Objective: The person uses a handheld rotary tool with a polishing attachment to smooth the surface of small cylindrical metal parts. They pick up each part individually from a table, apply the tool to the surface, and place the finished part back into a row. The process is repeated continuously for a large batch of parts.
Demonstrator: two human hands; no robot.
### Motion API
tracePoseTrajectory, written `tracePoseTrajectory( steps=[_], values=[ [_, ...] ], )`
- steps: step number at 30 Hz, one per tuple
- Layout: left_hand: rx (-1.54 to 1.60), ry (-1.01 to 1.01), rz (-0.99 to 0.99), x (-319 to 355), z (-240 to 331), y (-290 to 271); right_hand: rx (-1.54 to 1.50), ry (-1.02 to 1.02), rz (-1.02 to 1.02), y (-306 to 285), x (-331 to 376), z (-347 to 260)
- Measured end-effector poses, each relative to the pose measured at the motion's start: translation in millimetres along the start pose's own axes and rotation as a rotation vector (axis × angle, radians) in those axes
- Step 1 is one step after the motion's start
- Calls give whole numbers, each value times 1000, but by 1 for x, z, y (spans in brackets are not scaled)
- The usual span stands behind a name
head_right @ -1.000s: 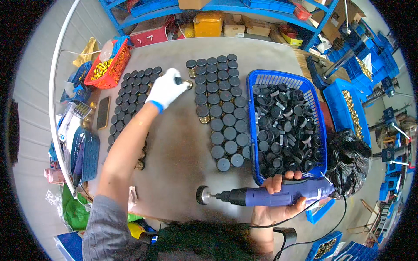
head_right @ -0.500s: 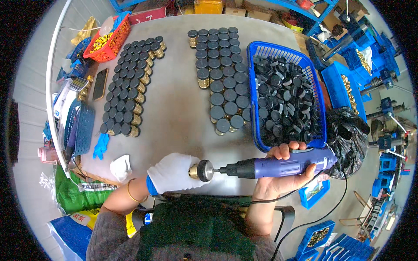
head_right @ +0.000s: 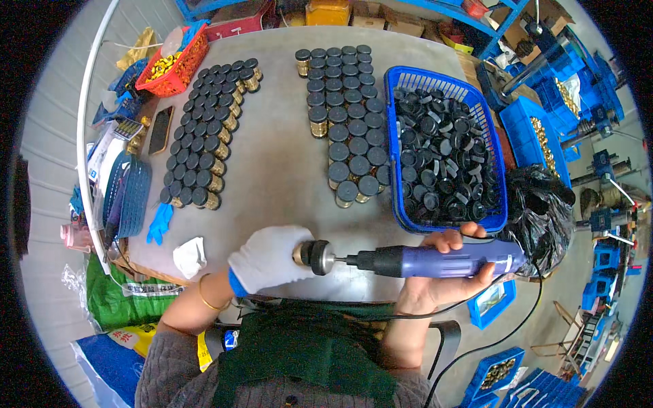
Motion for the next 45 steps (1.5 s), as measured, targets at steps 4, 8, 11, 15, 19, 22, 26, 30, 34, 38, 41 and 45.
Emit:
tracePoseTrajectory(
  steps=[4, 8, 11, 15, 19, 22, 26, 30, 34, 38, 41, 45],
  values=[
    [-122, 90, 204, -5, -3, -39, -9, -32, -1, -8, -7, -13],
    [803, -250, -73, 2, -41, -18, 28, -12, 45, -18, -8, -6],
    [1053, -347, -512, 8, -36, -3, -19, 18, 128, -19, -10, 2],
    [204, -58, -449, -4, -17, 9, 89, 69, 47, -16, -7, 16],
    [5, -111, -342, -8, -14, 4, 111, 18, 19, -13, -7, 23],
    [-35, -133, -273, -13, -17, 3, 178, -17, 54, -12, -8, 29],
    [-37, -147, -317, -19, -25, 1, 172, 10, 50, -16, -11, 36],
    [-98, -148, -247, -33, -35, -28, 164, -57, 13, 2, -19, 32],
    [-83, -202, 200, -85, -99, -91, 174, -107, -22, 2, -28, 20],
    [-401, -18, 438, -140, -158, -133, 206, -31, -16, -3, -21, 35],
    [-571, -42, 407, -166, -175, -142, 247, -31, 17, -6, -19, 42],
    [-710, -70, 371, -174, -182, -137, 233, -1, 23, -9, -25, 45]
  ],
)
Point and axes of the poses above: each hand's wrist, its own x-axis away from the middle knuckle, its own y-axis out of the palm, z = x × y, the point moved 3 cm from there along -x, towards the middle knuckle, and after that the axes turned 1 degree about z, right-handed, at the moved point
